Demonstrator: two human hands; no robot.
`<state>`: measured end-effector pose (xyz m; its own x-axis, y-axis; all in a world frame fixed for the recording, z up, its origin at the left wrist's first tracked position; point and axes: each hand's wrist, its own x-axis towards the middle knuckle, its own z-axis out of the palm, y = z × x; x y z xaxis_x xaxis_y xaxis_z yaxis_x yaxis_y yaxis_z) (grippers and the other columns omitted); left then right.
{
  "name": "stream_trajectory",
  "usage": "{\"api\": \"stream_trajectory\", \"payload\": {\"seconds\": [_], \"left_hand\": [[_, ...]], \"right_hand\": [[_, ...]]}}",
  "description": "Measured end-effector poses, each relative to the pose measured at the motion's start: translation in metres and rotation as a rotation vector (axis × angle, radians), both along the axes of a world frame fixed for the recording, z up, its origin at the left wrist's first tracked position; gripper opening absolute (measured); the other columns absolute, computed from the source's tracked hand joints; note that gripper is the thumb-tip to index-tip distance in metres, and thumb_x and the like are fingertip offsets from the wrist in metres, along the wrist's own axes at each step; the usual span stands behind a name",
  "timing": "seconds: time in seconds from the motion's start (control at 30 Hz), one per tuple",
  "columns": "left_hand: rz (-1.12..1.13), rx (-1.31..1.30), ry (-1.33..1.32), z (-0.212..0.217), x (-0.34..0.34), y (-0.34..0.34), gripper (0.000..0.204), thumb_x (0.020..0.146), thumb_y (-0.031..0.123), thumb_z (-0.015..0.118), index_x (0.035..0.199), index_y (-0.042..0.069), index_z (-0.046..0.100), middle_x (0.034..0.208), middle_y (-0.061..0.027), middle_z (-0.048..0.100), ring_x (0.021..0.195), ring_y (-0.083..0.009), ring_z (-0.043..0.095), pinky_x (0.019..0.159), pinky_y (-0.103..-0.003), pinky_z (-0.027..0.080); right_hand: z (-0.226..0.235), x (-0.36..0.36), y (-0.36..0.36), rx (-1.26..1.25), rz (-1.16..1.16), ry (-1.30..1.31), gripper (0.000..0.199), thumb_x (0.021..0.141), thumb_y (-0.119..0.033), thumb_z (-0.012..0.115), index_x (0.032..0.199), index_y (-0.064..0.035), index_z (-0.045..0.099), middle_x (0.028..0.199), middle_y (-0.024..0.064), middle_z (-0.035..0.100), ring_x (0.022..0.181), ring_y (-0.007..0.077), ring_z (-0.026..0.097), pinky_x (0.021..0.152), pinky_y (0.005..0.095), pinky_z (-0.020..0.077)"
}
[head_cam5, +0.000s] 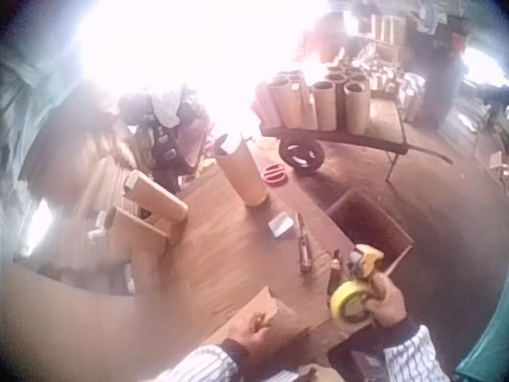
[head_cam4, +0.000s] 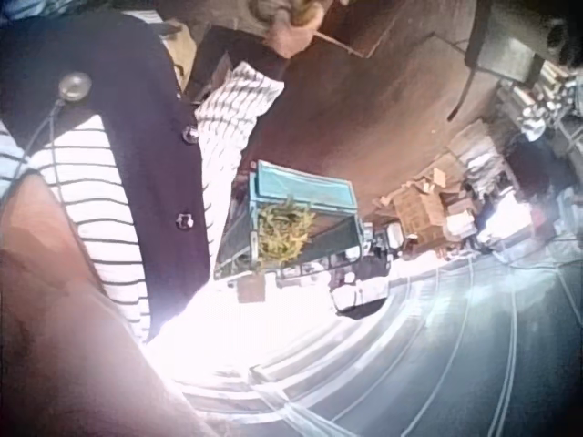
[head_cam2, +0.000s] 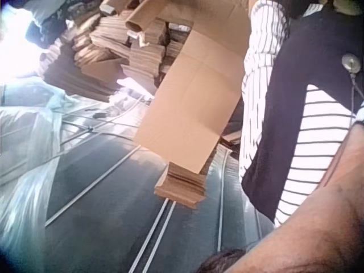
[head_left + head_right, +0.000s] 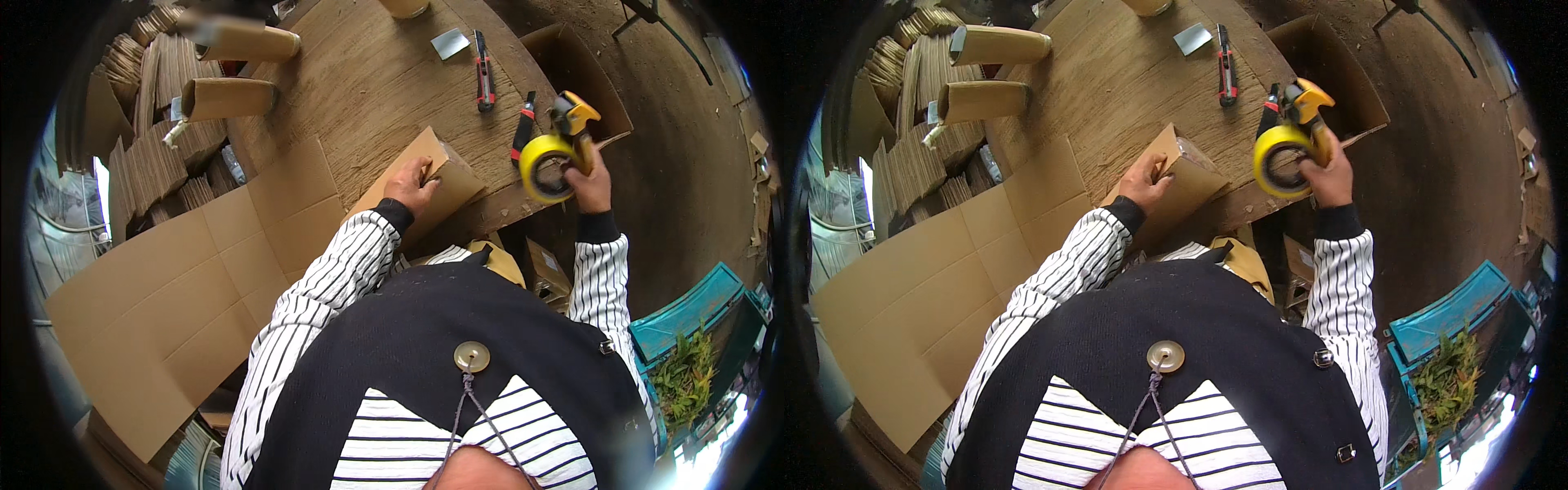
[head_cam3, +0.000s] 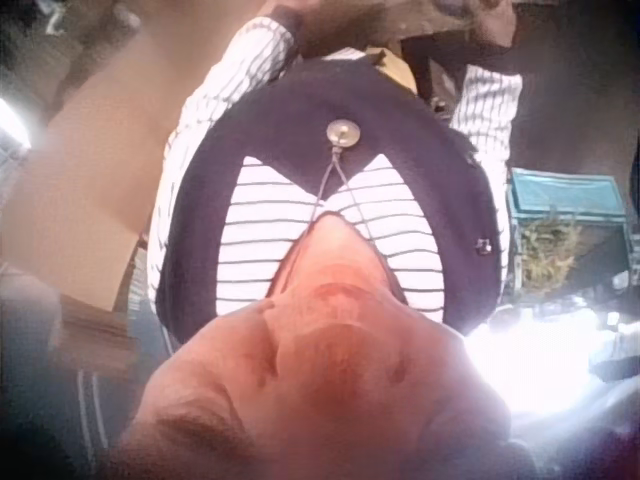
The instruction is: The person cuts a large cardboard sheet with a utility knife, wraps a cylindrical object in plastic, and secures it with tape. The person then folds and tapes the cardboard to form a box-like structure.
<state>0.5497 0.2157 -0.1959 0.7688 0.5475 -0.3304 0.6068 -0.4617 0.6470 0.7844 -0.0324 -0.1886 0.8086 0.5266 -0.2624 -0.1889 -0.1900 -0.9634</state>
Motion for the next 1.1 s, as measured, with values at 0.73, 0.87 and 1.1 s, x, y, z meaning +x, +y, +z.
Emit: {"api": "stream_trajectory", "payload": {"seconds": [0.73,0.87,1.1], "left_hand": [[0.201,-1.48,-0.298,-0.019,0.0,0.056,0.022,0.092,0.025,0.054,0.099,0.004,0.058,0.08,0.0012,0.054,0.069,-0.007,0.048,0.066,-0.019,0.04],[0.282,-1.641,-0.319,-0.018,0.003,0.05,0.019,0.092,0.026,0.057,0.091,0.008,0.055,0.07,0.0036,0.049,0.06,-0.0045,0.042,0.063,-0.018,0.04],[0.367,-1.498,-0.308,-0.012,0.009,0.053,0.014,0.09,0.019,0.06,0.087,0.005,0.058,0.075,0.0008,0.058,0.064,-0.0066,0.055,0.058,-0.02,0.046]], "right_hand": [[0.004,-0.169,0.083,-0.336,0.241,-0.786,0.066,0.066,-0.017,0.075,0.121,-0.0048,0.041,0.102,0.0162,0.054,0.089,0.0347,0.058,0.075,0.0399,0.0499],[0.018,-0.168,0.092,-0.386,0.269,-0.789,0.074,0.066,-0.016,0.077,0.128,-0.007,0.038,0.103,0.0163,0.055,0.088,0.0352,0.059,0.075,0.0398,0.0504],[0.032,-0.167,0.096,-0.449,0.39,-0.74,0.088,0.065,-0.009,0.076,0.141,-0.0193,0.033,0.092,0.0129,0.053,0.08,0.0316,0.06,0.069,0.0367,0.0515]]}}
